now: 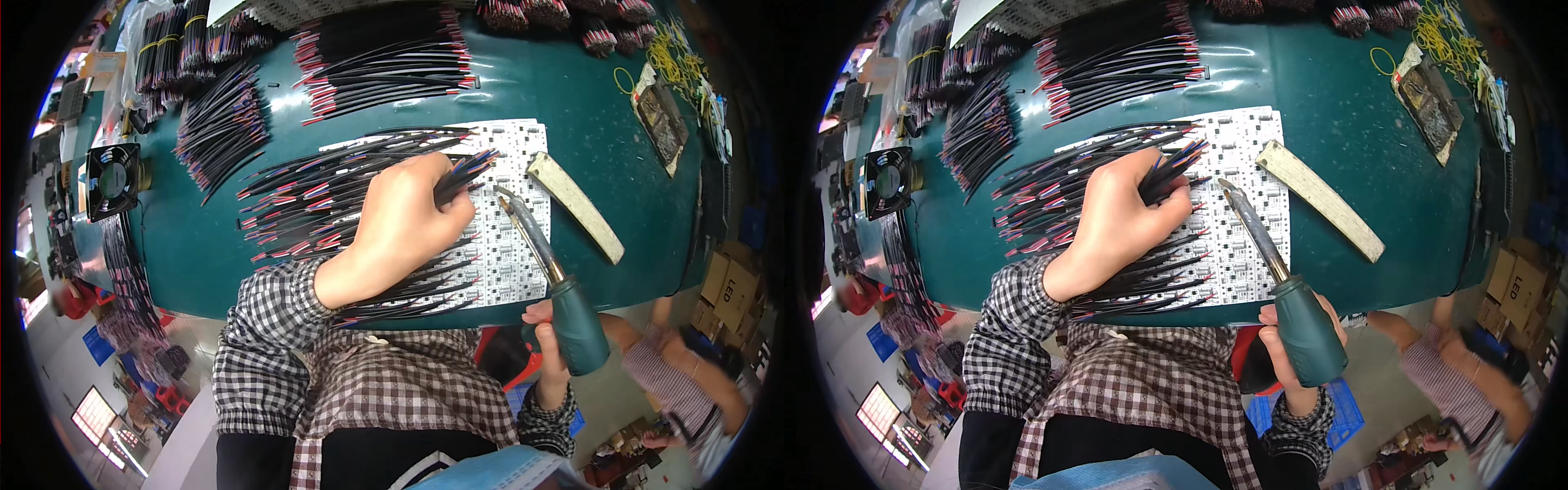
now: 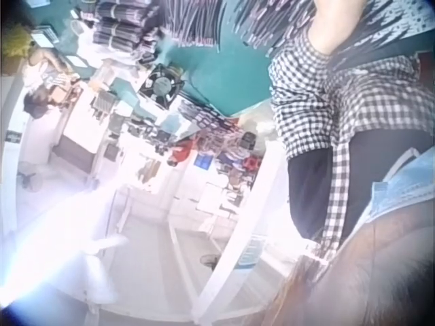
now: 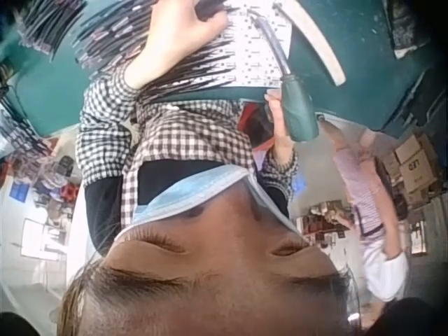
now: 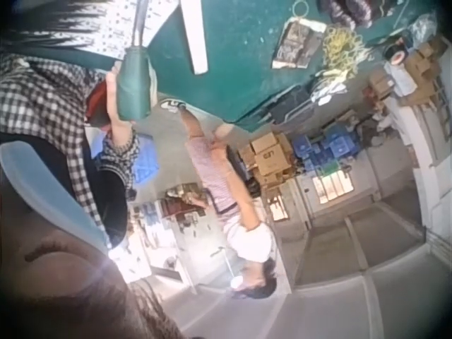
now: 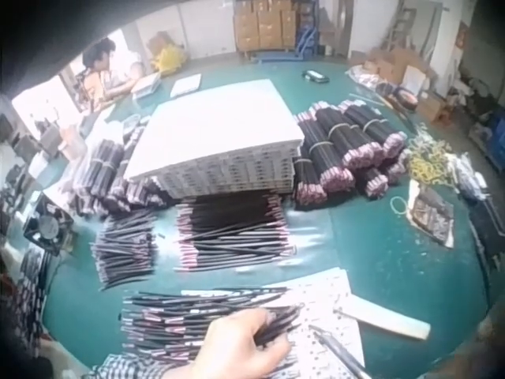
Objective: The person solders wires to LED strips and circuit boards using a soldering iron.
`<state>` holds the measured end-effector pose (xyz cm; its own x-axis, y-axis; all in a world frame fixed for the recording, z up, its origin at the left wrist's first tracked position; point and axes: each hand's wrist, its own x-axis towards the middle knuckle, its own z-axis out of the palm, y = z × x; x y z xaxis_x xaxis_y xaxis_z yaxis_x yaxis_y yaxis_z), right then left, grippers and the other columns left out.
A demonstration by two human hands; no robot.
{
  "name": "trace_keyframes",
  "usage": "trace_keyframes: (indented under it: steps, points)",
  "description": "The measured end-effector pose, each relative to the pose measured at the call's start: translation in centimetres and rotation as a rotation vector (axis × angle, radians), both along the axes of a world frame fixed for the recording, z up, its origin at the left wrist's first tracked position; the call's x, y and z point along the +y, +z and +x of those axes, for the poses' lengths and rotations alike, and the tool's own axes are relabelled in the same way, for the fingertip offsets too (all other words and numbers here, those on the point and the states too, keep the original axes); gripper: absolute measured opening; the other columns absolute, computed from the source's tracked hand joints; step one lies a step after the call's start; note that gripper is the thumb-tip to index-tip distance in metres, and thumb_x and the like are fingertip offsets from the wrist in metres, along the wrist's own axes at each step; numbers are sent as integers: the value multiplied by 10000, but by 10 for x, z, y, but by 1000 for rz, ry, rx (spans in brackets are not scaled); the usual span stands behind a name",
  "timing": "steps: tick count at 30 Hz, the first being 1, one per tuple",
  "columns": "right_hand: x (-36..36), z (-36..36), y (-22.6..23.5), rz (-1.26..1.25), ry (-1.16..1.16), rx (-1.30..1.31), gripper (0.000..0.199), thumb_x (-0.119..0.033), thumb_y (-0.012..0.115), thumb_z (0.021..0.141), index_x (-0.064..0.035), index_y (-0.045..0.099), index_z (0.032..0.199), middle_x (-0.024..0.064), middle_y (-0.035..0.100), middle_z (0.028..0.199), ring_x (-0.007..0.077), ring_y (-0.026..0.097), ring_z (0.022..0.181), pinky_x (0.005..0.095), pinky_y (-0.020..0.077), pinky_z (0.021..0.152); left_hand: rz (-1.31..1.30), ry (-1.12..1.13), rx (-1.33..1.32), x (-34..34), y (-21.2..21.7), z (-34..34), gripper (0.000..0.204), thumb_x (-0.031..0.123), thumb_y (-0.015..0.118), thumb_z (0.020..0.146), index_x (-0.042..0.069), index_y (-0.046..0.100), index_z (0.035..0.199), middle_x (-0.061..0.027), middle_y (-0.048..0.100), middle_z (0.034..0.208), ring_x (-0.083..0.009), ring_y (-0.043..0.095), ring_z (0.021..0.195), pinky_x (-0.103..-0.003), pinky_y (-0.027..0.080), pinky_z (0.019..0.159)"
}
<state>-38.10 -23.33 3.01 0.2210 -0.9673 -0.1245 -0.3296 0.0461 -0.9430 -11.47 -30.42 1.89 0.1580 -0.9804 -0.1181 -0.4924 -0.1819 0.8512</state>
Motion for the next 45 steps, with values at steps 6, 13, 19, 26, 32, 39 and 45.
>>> trace_keyframes:
  steps: [6,13,19,26,32,39,45]
  points:
    - [-2,1,0,-5,27,88,317,-91,757,738,30,670,1017,81,701,810,205,656,771,347,520,807,15,6,-5,1,1,0,151,103,639,737,-41,595,757,-213,613,729,-392,617,691,-446,481,627]
    - [-2,5,-1,37,-7,73,310,-95,765,735,25,673,1005,72,701,798,205,652,780,341,522,780,19,11,0,0,2,0,146,99,637,737,-39,591,751,-218,609,722,-398,614,680,-447,480,619]
    - [0,0,-4,-8,30,130,314,-110,779,739,14,672,1008,63,698,818,207,649,765,340,524,756,18,1,-22,0,2,-1,140,94,634,736,-38,590,748,-222,609,719,-400,616,681,-447,483,617]
    - [2,-2,-8,-16,60,129,356,-92,777,748,22,649,1060,76,695,836,203,658,766,333,531,755,6,16,-12,1,0,-1,141,95,631,734,-40,589,741,-225,608,718,-402,614,679,-452,481,617]
    - [8,-4,-7,63,27,120,433,-50,771,765,72,587,1138,152,679,943,195,695,830,301,564,730,2,10,-23,0,0,-1,146,97,630,733,-43,587,743,-228,605,716,-405,611,682,-456,480,620]
    - [-3,11,8,180,-126,-157,468,-59,736,803,91,524,1192,172,673,983,255,691,903,345,589,783,23,-2,-48,1,2,0,150,98,634,737,-39,579,758,-220,606,722,-407,610,699,-460,480,630]
    - [-5,-5,4,139,-63,-119,491,-77,737,803,86,507,1205,178,680,969,255,687,913,344,588,792,2,-83,-80,1,12,0,173,87,656,743,-33,579,841,-210,625,775,-398,616,755,-461,487,667]
